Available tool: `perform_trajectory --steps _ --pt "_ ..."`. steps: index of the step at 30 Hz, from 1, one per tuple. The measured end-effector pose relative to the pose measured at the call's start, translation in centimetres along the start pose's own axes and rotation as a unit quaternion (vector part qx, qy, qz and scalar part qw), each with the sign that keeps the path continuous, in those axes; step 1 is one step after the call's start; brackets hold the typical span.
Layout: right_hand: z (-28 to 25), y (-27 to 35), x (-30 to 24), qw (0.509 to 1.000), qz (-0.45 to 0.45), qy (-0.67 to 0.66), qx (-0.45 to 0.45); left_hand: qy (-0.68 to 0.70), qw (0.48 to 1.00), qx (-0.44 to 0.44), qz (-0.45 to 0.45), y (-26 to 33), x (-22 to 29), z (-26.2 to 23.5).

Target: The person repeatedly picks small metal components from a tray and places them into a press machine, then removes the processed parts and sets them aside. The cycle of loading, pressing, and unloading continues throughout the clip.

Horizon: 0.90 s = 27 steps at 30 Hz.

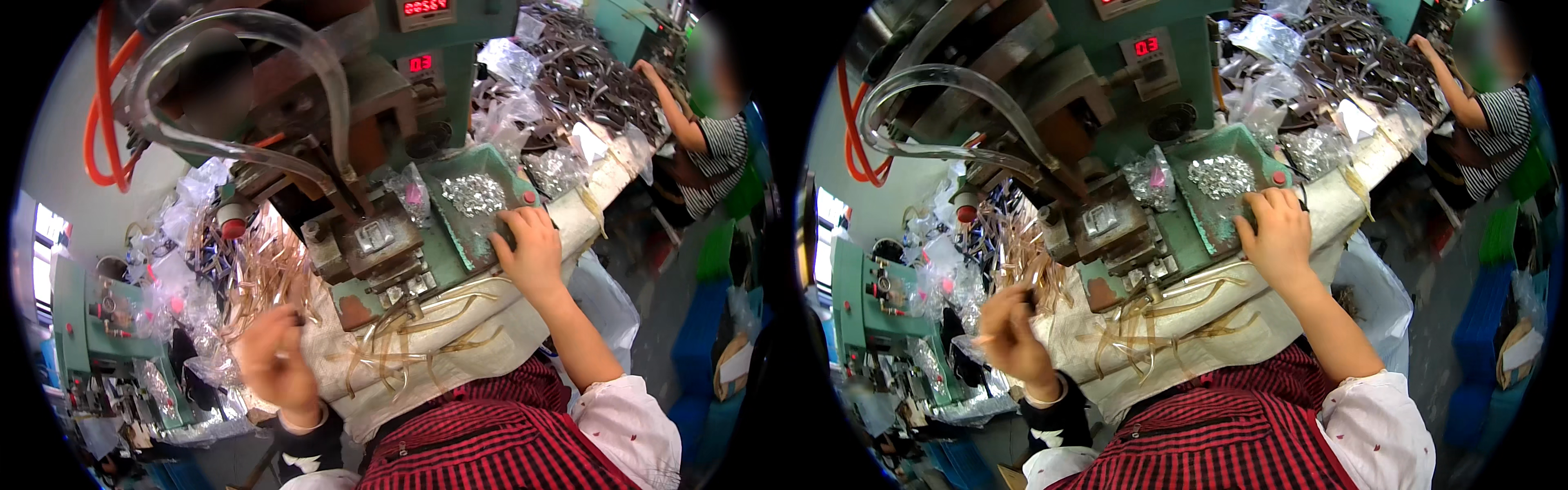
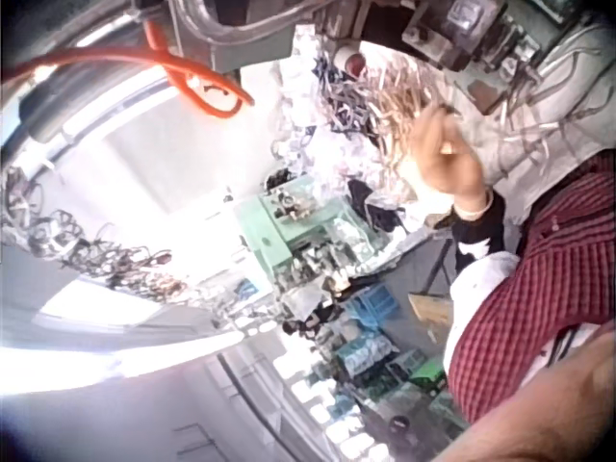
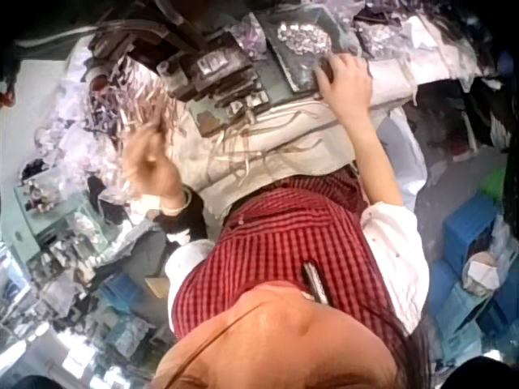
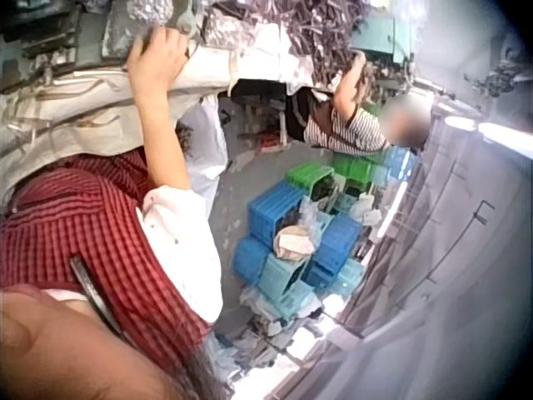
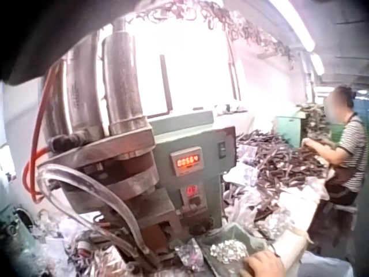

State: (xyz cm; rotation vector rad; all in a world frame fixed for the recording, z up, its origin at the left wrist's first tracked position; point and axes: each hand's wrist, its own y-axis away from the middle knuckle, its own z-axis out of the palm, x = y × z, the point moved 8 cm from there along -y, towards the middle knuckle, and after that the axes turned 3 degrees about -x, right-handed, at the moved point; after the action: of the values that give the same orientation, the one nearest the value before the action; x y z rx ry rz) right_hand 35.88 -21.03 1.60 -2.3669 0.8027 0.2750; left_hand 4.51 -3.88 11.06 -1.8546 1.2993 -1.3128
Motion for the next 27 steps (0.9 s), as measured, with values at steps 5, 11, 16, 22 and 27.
perform_trajectory --steps 5,11,16,22,27 --pt "3.2 -4.4 -1.5 0.999 -0.015 0.041 0.003 -0.016 0.981 -0.090 0.173 -2.6 7.1 7.2" --pt "2.9 -4.2 -1.0 1.000 -0.011 -0.005 0.027 -0.023 0.978 -0.121 0.170 -3.5 7.3 8.8" --pt "1.8 -5.3 -0.6 0.993 -0.021 -0.110 0.046 -0.001 0.972 -0.127 0.195 -3.1 5.8 9.2" --pt "-1.2 -6.3 2.8 0.955 0.084 -0.268 0.093 0.032 0.961 -0.130 0.242 -3.5 5.6 9.6" --pt "0.0 -3.5 2.2 0.981 0.052 -0.187 -0.016 0.004 0.966 -0.126 0.226 -3.1 5.8 9.0"
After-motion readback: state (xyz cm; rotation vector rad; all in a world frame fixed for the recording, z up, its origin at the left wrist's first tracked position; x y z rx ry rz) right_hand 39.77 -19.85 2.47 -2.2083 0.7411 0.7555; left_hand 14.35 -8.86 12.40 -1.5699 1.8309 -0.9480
